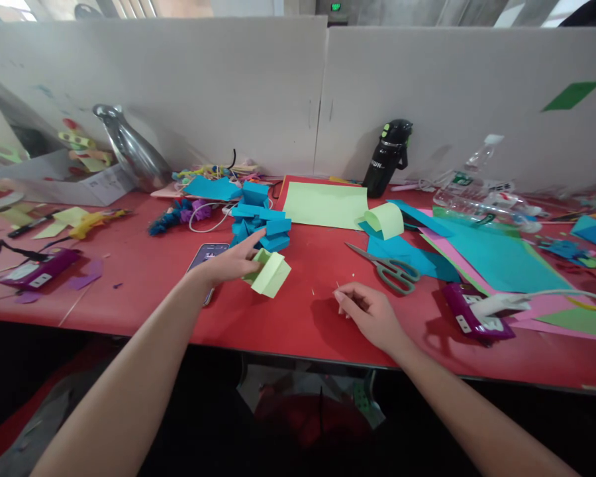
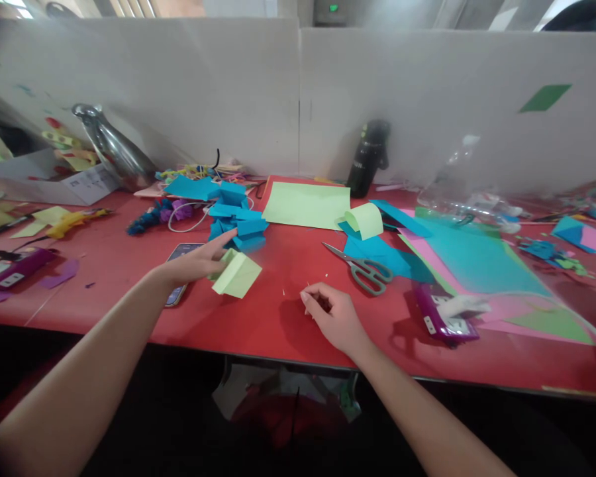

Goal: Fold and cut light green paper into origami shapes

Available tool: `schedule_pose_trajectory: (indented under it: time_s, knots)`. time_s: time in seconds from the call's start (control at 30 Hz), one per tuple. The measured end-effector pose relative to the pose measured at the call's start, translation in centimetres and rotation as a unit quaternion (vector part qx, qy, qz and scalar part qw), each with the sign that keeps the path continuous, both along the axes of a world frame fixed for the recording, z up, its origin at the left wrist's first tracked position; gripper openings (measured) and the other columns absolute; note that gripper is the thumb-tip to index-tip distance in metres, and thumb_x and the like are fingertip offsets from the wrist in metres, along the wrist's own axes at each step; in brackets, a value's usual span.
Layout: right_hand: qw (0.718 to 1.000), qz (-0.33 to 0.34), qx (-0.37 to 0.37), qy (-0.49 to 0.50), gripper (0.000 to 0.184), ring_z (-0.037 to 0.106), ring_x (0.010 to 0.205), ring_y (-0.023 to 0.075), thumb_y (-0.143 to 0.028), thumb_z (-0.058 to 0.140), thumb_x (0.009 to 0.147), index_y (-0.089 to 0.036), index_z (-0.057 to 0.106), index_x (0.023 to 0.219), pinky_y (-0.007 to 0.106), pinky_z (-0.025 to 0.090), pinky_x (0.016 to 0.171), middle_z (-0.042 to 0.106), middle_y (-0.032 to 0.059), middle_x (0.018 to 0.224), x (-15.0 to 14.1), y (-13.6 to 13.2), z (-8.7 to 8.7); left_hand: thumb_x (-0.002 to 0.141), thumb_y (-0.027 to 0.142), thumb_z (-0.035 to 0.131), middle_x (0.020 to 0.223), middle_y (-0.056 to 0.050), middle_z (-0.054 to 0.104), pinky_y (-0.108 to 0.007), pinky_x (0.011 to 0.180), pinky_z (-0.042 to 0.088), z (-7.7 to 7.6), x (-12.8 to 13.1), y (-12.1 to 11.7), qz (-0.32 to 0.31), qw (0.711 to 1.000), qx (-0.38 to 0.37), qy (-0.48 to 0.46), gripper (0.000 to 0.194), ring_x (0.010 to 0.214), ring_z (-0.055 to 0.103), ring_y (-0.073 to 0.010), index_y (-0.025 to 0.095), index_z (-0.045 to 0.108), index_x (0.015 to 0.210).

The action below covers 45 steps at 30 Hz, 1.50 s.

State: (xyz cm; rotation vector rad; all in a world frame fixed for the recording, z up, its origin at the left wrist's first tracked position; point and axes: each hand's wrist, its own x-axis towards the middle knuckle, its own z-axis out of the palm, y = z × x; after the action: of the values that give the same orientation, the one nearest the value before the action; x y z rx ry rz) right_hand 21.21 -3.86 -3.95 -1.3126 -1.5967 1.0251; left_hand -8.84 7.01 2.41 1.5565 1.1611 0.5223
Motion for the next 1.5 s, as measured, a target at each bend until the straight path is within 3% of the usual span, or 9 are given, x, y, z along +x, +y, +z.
schedule_pose_trajectory:
  time_s: [0.13, 0.3, 0.5, 0.63, 0.77, 0.9, 1.1, 1.27, 1.5]
  knots:
    - [1.000, 0.003, 0.002, -0.004, 0.028, 0.059, 0.065, 0.0158, -0.045, 0.056, 0.097, -0.021, 0.065, 0.087, 0.029, 0.045, 0.063, 0.062, 0.0005, 0.071, 0.0, -0.1, -0.1, 0.074, 0.019, 0.064, 0.114, -0.008, 0.071, -0.029, 0.068, 0.055, -1.2, 1.2, -0.1, -0.022, 0.999, -0.013, 0.035, 0.094, 0.087, 0.070, -0.0218, 0.026, 0.023, 0.158]
    - [1.000, 0.007, 0.003, -0.006, 0.027, 0.059, 0.066, 0.0157, -0.044, 0.056, 0.097, -0.021, 0.066, 0.088, 0.029, 0.046, 0.063, 0.063, 0.0003, 0.071, 0.0, -0.1, -0.4, 0.073, 0.023, 0.067, 0.106, -0.009, 0.072, -0.035, 0.074, 0.056, -1.6, 1.9, 0.0, -0.021, 0.998, 0.059, 0.033, 0.075, 0.091, 0.069, -0.0259, 0.020, 0.048, 0.145]
    - [1.000, 0.008, -0.001, -0.007, 0.027, 0.059, 0.064, 0.0157, -0.045, 0.055, 0.097, -0.021, 0.067, 0.090, 0.029, 0.046, 0.062, 0.063, 0.0004, 0.071, 0.1, 0.1, -0.4, 0.081, 0.033, 0.065, 0.117, -0.011, 0.071, -0.038, 0.077, 0.056, -1.3, 2.3, -0.3, -0.047, 0.995, 0.086, 0.025, 0.059, 0.101, 0.069, -0.0293, 0.018, 0.056, 0.138]
    - [1.000, 0.009, 0.002, -0.009, 0.026, 0.059, 0.065, 0.0156, -0.044, 0.056, 0.097, -0.021, 0.066, 0.088, 0.029, 0.045, 0.062, 0.063, 0.0006, 0.071, 0.0, 0.0, -0.2, 0.079, 0.028, 0.063, 0.109, -0.009, 0.072, -0.037, 0.076, 0.057, -1.8, 2.1, 0.1, -0.009, 0.992, 0.117, 0.034, 0.048, 0.098, 0.069, -0.0281, 0.017, 0.063, 0.125]
    - [1.000, 0.010, 0.002, -0.003, 0.026, 0.059, 0.065, 0.0155, -0.044, 0.056, 0.097, -0.021, 0.066, 0.088, 0.028, 0.045, 0.061, 0.062, 0.0005, 0.071, 0.0, 0.0, -0.1, 0.074, 0.021, 0.059, 0.118, -0.009, 0.071, -0.036, 0.076, 0.058, -2.4, 2.0, 0.6, 0.086, 0.983, 0.142, 0.083, 0.052, 0.101, 0.069, -0.0285, 0.018, 0.064, 0.126]
    - [1.000, 0.008, -0.001, 0.000, 0.026, 0.059, 0.065, 0.0155, -0.044, 0.056, 0.097, -0.021, 0.067, 0.090, 0.028, 0.045, 0.061, 0.063, 0.0003, 0.071, 0.0, 0.0, -0.2, 0.072, 0.017, 0.057, 0.138, -0.010, 0.062, -0.037, 0.087, 0.056, -2.5, 1.8, 0.8, 0.129, 0.969, 0.178, 0.112, 0.065, 0.118, 0.063, -0.0298, 0.019, 0.058, 0.137]
    - [1.000, 0.012, 0.003, -0.009, 0.027, 0.059, 0.065, 0.0153, -0.044, 0.055, 0.097, -0.021, 0.065, 0.087, 0.028, 0.044, 0.061, 0.062, 0.0000, 0.070, 0.0, 0.0, -0.2, 0.072, 0.011, 0.053, 0.143, -0.006, 0.059, -0.035, 0.080, 0.058, -2.9, 1.6, 0.8, 0.069, 0.978, 0.169, 0.103, 0.078, 0.111, 0.066, -0.0269, 0.026, 0.049, 0.148]
    - [1.000, 0.012, 0.006, -0.013, 0.026, 0.059, 0.065, 0.0154, -0.043, 0.055, 0.097, -0.022, 0.066, 0.089, 0.028, 0.045, 0.062, 0.062, 0.0001, 0.071, 0.0, 0.0, -0.1, 0.072, 0.008, 0.053, 0.142, -0.007, 0.059, -0.039, 0.101, 0.051, -3.7, 1.7, 1.1, 0.041, 0.972, 0.195, 0.126, 0.068, 0.128, 0.057, -0.0284, 0.024, 0.056, 0.138]
    - [1.000, 0.011, 0.003, -0.010, 0.026, 0.060, 0.065, 0.0156, -0.043, 0.055, 0.097, -0.021, 0.066, 0.089, 0.028, 0.046, 0.062, 0.063, 0.0003, 0.070, -0.1, 0.0, -0.2, 0.071, 0.008, 0.049, 0.128, -0.009, 0.061, -0.041, 0.098, 0.051, -2.7, 1.7, 0.5, 0.050, 0.957, 0.269, 0.101, 0.050, 0.120, 0.059, -0.0254, 0.019, 0.054, 0.120]
